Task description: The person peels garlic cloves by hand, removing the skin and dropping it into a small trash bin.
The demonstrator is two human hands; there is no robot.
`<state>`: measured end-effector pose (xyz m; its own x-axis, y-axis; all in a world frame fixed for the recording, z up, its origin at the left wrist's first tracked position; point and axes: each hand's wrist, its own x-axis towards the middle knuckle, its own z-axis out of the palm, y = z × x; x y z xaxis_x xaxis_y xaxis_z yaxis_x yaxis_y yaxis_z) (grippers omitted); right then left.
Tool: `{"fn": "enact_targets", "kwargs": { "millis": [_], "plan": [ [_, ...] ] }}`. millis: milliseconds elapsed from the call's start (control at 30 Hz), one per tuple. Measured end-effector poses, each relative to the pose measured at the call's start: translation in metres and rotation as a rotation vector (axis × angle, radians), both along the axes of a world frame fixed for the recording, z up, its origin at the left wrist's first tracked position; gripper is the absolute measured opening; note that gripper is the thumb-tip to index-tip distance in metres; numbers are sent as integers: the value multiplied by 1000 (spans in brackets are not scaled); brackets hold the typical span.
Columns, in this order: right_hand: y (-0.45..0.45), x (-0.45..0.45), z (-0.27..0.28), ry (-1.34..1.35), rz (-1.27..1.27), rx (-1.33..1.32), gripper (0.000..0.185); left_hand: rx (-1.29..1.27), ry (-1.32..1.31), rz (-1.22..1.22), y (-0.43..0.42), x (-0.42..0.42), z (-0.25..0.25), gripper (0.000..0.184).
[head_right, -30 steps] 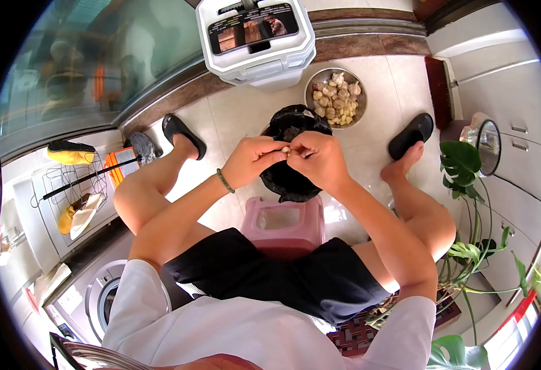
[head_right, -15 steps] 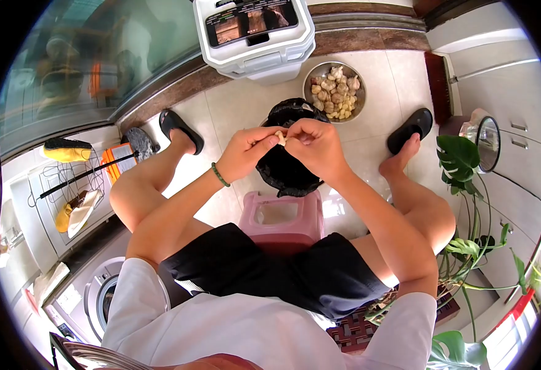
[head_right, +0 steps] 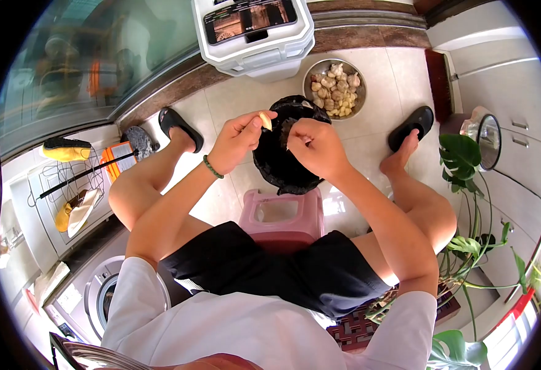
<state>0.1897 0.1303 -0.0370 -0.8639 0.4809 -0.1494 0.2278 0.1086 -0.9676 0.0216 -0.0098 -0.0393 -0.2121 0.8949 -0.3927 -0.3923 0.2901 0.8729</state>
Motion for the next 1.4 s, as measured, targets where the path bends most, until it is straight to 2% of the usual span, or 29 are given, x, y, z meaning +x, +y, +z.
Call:
{"fn": "enact_targets", "kwargs": {
  "millis": [33,167,233,367,433,700,1000,1200,1300,1400],
  "plan": [
    [0,0,0,-14,32,57,4,-1,-1,-2,0,0,-1,44],
    [-1,-1,-1,63,12,0,6,15,47,-61,-1,1,-4,36],
    [1,-2,4,91,35,-10,17,17,48,-91,-1,0,-4,36],
    [-3,-7,12,204,-21,-26,23,-18,-129,-162,-4,1,-8,38],
    [-4,-10,17,296,-56,74,24,-33,-219,-191,-3,1,-7,38],
    [3,-5,17,319,28,290,18,-39,-223,-323,-1,0,2,37],
    [5,-4,20,295,63,475,15,-70,-319,-352,-1,-1,2,36],
    [6,-3,22,231,159,587,18,-43,-466,-315,0,-2,-4,32],
    [4,-2,24,221,165,581,18,-81,-476,-200,3,-5,3,31],
    [3,-3,25,246,159,597,17,-62,-452,-200,3,-3,7,33]
  ]
}}
